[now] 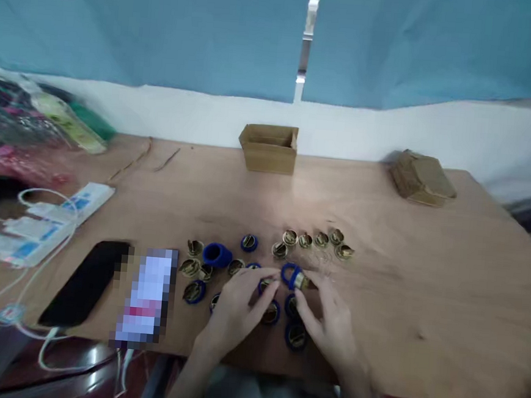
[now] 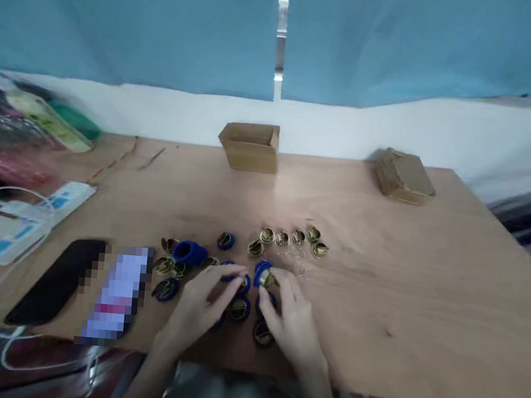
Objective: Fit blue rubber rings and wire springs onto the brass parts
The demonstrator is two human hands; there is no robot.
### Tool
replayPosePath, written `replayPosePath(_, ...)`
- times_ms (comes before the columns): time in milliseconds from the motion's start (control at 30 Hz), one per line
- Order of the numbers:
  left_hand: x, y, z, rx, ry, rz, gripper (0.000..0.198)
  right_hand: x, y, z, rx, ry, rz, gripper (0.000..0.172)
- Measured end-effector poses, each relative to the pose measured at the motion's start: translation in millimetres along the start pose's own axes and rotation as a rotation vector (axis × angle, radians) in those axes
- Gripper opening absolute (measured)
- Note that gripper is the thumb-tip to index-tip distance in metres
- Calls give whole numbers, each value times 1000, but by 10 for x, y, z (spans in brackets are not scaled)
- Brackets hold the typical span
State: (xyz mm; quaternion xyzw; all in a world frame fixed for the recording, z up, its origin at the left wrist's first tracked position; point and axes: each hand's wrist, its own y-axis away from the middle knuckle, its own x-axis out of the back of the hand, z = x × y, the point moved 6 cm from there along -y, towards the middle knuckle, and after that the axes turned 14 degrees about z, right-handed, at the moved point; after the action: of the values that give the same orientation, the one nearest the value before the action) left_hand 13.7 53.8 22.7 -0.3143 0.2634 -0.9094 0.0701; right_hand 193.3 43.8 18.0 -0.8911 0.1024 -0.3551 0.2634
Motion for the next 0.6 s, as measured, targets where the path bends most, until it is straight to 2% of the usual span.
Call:
replayPosePath(133,354,-63,-197,-1,-205,242,22,229,40,308,-103,145,58,22)
replayPosePath(233,581,-58,-375,-14,-366,362,26,357,102,584,-232,282,0,27)
replayPosePath(333,697,-35,-574,15,-461,367,34,436,144,764,-293,333,-71,29)
replayPosePath(433,717,-17,-710,61,-490,321,40,475,153,843,-326,342,-100,33)
replayPosePath(600,674,-22,-763,128,-468,273,35,467,155,893,-365,376,-127,38)
